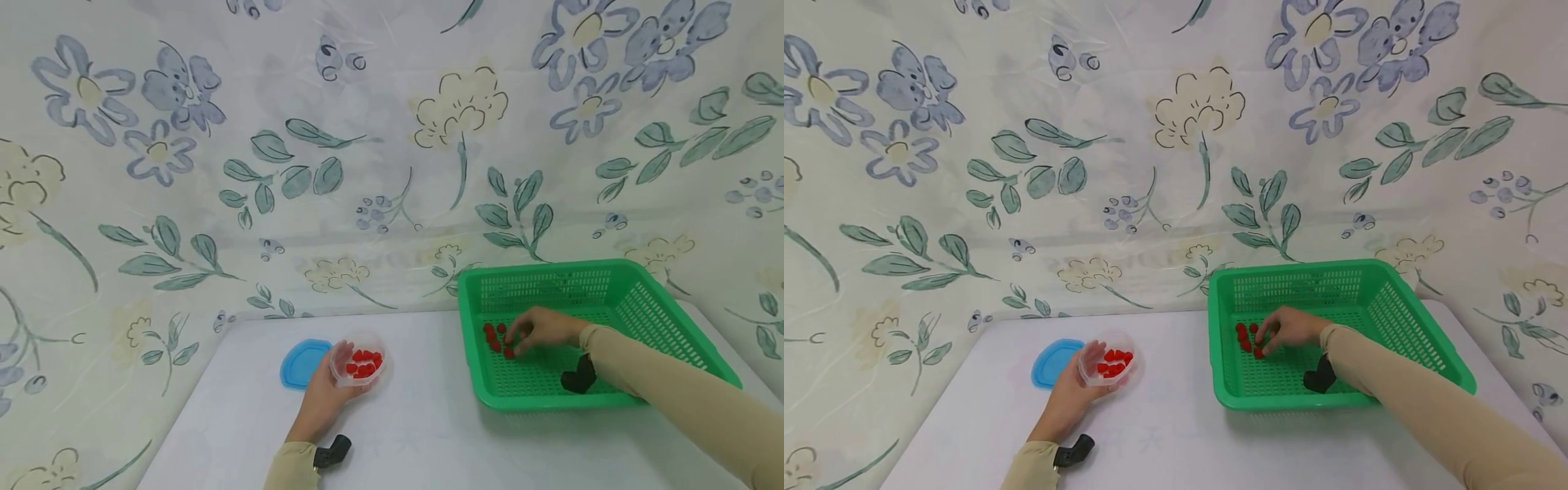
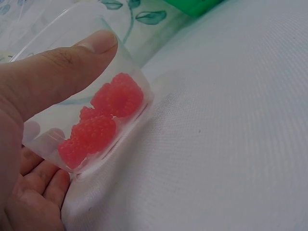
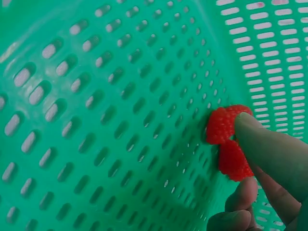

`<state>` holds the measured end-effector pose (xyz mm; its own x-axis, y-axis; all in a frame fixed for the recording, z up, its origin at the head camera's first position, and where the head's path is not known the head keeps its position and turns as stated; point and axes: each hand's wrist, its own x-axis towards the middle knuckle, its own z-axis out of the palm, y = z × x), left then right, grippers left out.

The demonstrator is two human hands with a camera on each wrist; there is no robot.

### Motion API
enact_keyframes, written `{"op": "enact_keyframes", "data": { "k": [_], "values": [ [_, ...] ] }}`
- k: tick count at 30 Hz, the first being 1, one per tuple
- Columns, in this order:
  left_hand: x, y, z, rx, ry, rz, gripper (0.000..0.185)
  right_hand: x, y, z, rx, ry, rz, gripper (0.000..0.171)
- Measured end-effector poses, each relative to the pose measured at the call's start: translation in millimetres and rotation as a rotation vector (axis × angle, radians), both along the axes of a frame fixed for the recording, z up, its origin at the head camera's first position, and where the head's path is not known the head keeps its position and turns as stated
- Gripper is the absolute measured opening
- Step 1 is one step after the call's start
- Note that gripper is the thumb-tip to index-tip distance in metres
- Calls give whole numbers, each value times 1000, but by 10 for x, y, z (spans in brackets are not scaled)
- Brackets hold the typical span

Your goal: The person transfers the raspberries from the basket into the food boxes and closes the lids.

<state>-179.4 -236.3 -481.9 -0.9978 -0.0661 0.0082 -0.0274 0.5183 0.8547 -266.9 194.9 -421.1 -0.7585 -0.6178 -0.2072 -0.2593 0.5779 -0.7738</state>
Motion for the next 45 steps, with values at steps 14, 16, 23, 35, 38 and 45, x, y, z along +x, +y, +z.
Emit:
{"op": "enact_keyframes", "data": {
  "k": [14, 16, 23, 35, 38, 45],
  "values": [
    [16, 9, 7, -7, 2, 5, 92, 23, -69, -12, 51, 71, 46, 21],
    [18, 10, 6, -10, 2, 5, 92, 28, -81, -12, 59, 88, 50, 21],
    [16, 20, 13, -14, 1, 3, 91, 46, -121, -10, 79, 128, 57, 19],
    [7, 16, 7, -1, 3, 1, 93, 31, -130, 73, 58, 110, 29, 24],
    [7, 18, 7, 2, 1, 1, 92, 34, -135, 122, 31, 109, 31, 27],
    [11, 18, 7, -1, -4, 1, 93, 47, -151, 178, -17, 136, 41, 27]
  ]
}}
